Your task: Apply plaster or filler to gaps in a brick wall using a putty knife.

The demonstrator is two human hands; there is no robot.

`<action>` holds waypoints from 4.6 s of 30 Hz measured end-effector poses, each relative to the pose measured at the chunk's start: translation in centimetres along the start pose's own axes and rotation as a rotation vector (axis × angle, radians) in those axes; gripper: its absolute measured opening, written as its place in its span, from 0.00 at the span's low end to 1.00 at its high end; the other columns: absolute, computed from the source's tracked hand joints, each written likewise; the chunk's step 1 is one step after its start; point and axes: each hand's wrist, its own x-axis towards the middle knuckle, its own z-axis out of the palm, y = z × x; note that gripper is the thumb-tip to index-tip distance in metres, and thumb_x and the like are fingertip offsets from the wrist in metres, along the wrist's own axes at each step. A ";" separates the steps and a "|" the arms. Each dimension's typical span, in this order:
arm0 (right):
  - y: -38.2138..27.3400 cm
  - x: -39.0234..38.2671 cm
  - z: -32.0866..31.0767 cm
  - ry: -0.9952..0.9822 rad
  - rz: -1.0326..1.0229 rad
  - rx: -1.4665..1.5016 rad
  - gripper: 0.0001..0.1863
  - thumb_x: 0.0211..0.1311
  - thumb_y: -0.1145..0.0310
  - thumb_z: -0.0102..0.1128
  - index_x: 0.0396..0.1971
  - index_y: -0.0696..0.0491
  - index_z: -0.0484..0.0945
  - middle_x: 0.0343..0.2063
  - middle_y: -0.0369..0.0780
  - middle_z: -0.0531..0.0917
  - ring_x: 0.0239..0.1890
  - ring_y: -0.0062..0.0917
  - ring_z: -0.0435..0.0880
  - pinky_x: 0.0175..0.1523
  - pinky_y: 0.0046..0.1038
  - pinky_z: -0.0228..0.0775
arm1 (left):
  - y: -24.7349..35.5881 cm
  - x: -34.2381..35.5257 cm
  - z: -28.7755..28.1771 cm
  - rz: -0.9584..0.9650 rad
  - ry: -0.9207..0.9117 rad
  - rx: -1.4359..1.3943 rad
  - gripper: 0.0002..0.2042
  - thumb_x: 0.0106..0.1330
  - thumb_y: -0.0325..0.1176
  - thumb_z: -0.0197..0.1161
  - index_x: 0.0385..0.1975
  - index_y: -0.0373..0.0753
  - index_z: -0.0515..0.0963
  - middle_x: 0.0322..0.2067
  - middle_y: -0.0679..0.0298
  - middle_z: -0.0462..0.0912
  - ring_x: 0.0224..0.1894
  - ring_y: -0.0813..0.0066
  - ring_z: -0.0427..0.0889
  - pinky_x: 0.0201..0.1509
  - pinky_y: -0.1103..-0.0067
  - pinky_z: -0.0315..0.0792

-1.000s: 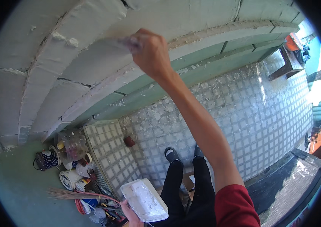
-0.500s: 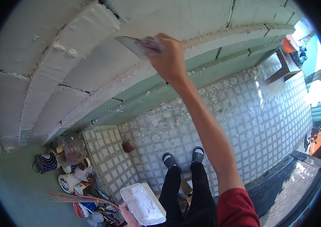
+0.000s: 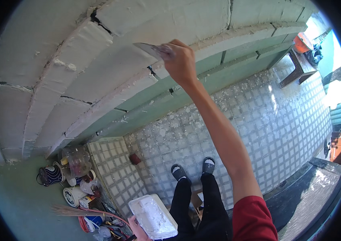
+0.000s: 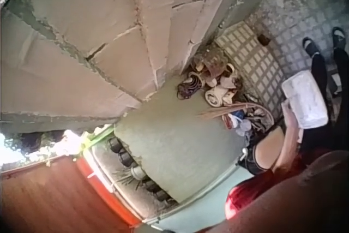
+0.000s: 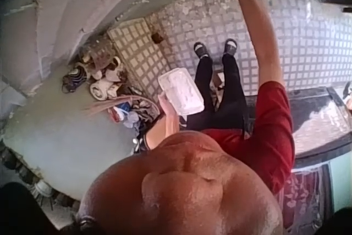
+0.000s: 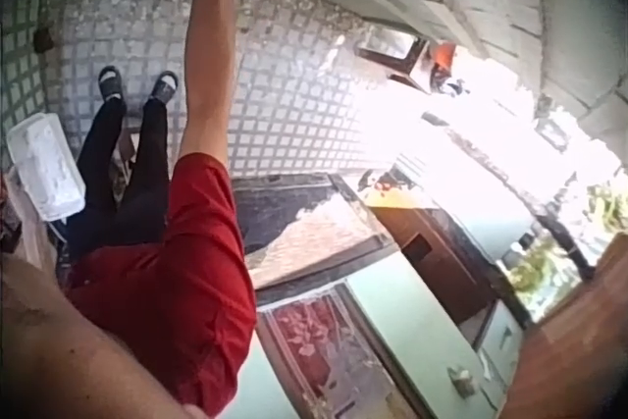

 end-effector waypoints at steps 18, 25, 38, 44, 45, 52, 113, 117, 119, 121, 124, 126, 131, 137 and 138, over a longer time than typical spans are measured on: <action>4.0 7.6 -3.0 0.299 -0.056 -0.160 0.06 0.47 0.71 0.63 0.24 0.58 0.81 0.24 0.45 0.81 0.28 0.46 0.79 0.35 0.37 0.69 | -1.8 -0.1 -0.4 0.097 -0.217 -0.178 0.26 0.60 0.50 0.48 0.46 0.34 0.74 0.42 0.59 0.80 0.44 0.64 0.79 0.51 0.72 0.72; 5.7 3.0 -13.8 0.348 0.182 -0.343 0.09 0.49 0.70 0.65 0.31 0.57 0.84 0.26 0.39 0.83 0.29 0.31 0.82 0.37 0.31 0.72 | -1.2 -2.9 0.9 0.119 -0.355 -0.014 0.24 0.64 0.47 0.45 0.52 0.35 0.72 0.47 0.60 0.78 0.50 0.65 0.77 0.58 0.70 0.68; -29.8 -8.3 -26.6 -0.019 0.839 0.461 0.20 0.59 0.79 0.59 0.52 0.63 0.69 0.49 0.43 0.77 0.46 0.28 0.80 0.46 0.31 0.77 | 9.7 -10.9 6.6 -0.005 -0.872 -0.411 0.30 0.70 0.52 0.38 0.62 0.32 0.60 0.58 0.53 0.71 0.58 0.60 0.73 0.63 0.66 0.67; -37.2 -6.5 -23.6 -0.640 0.423 -0.152 0.09 0.53 0.74 0.63 0.34 0.63 0.80 0.23 0.43 0.84 0.28 0.22 0.83 0.34 0.26 0.71 | 11.7 -12.6 6.6 0.060 -1.079 -0.408 0.28 0.72 0.50 0.37 0.63 0.34 0.60 0.59 0.56 0.71 0.59 0.64 0.72 0.65 0.67 0.66; -37.9 -6.3 -22.9 -0.636 0.402 -0.159 0.09 0.53 0.74 0.63 0.34 0.63 0.80 0.23 0.43 0.84 0.28 0.22 0.83 0.34 0.26 0.71 | 12.1 -13.0 6.5 0.068 -1.095 -0.420 0.28 0.72 0.50 0.37 0.63 0.34 0.60 0.59 0.56 0.71 0.59 0.64 0.72 0.65 0.67 0.66; -40.2 -5.6 -18.5 -0.871 0.331 -0.225 0.11 0.46 0.70 0.57 0.27 0.63 0.76 0.22 0.55 0.77 0.31 0.55 0.75 0.34 0.38 0.69 | 14.2 -13.0 5.8 0.107 -1.221 -0.426 0.26 0.71 0.47 0.41 0.64 0.39 0.57 0.60 0.59 0.68 0.61 0.68 0.70 0.65 0.69 0.65; 1.3 4.6 -9.9 0.243 0.388 0.252 0.11 0.62 0.69 0.61 0.39 0.61 0.81 0.29 0.36 0.85 0.27 0.14 0.79 0.27 0.22 0.76 | -0.6 -3.4 16.1 0.008 -0.499 -0.481 0.26 0.69 0.49 0.43 0.62 0.42 0.66 0.57 0.63 0.73 0.58 0.58 0.73 0.61 0.60 0.68; 2.2 6.1 -10.4 0.200 0.344 -0.027 0.12 0.59 0.73 0.58 0.41 0.63 0.80 0.28 0.46 0.84 0.24 0.29 0.82 0.36 0.30 0.78 | -1.0 -2.6 14.7 -0.062 -0.476 -0.489 0.26 0.68 0.51 0.44 0.61 0.43 0.66 0.57 0.64 0.73 0.58 0.58 0.72 0.62 0.60 0.67; 2.2 6.8 -10.0 0.187 0.055 -0.268 0.16 0.57 0.75 0.57 0.47 0.62 0.79 0.32 0.49 0.85 0.26 0.35 0.81 0.37 0.32 0.76 | -1.2 -2.4 14.3 -0.068 -0.468 -0.484 0.27 0.68 0.52 0.44 0.61 0.44 0.66 0.58 0.64 0.72 0.58 0.57 0.72 0.62 0.60 0.67; 2.4 6.6 -8.7 0.160 0.041 -0.306 0.19 0.56 0.76 0.58 0.50 0.62 0.76 0.35 0.50 0.84 0.28 0.35 0.81 0.36 0.32 0.76 | -1.5 -2.2 14.2 -0.077 -0.458 -0.476 0.27 0.67 0.52 0.45 0.61 0.44 0.66 0.58 0.64 0.72 0.59 0.57 0.71 0.61 0.59 0.67; 2.8 6.1 -5.3 0.171 -0.046 -0.355 0.24 0.54 0.77 0.59 0.54 0.60 0.74 0.35 0.50 0.84 0.30 0.34 0.80 0.34 0.32 0.75 | -2.5 -2.3 14.4 -0.064 -0.426 -0.410 0.28 0.66 0.54 0.45 0.61 0.44 0.66 0.58 0.64 0.72 0.58 0.57 0.72 0.61 0.59 0.67; 2.3 5.7 -3.4 0.211 -0.113 -0.353 0.25 0.53 0.77 0.60 0.54 0.59 0.74 0.33 0.50 0.84 0.30 0.33 0.79 0.32 0.32 0.74 | -3.1 -2.4 13.9 -0.056 -0.405 -0.424 0.28 0.66 0.54 0.46 0.61 0.43 0.66 0.57 0.64 0.72 0.58 0.57 0.72 0.61 0.60 0.67; 0.2 3.8 -1.2 0.128 -0.196 -0.277 0.32 0.46 0.78 0.62 0.57 0.59 0.72 0.51 0.49 0.79 0.41 0.39 0.76 0.40 0.30 0.75 | -3.9 -2.6 13.2 -0.071 -0.373 -0.404 0.29 0.66 0.54 0.46 0.61 0.43 0.66 0.57 0.63 0.72 0.57 0.57 0.72 0.60 0.61 0.68; 1.1 0.7 -1.9 0.004 -0.277 -0.158 0.29 0.49 0.81 0.58 0.57 0.60 0.71 0.48 0.47 0.81 0.43 0.34 0.77 0.44 0.31 0.74 | -4.9 -2.7 13.0 -0.050 -0.388 -0.371 0.29 0.65 0.55 0.46 0.61 0.42 0.66 0.57 0.63 0.72 0.57 0.58 0.73 0.60 0.62 0.68; 1.2 1.1 -3.2 0.111 -0.274 -0.187 0.27 0.52 0.81 0.57 0.56 0.59 0.73 0.44 0.45 0.83 0.41 0.32 0.76 0.43 0.30 0.74 | -5.0 -2.8 12.7 -0.044 -0.390 -0.368 0.30 0.65 0.56 0.47 0.61 0.42 0.66 0.57 0.62 0.72 0.57 0.58 0.73 0.60 0.62 0.68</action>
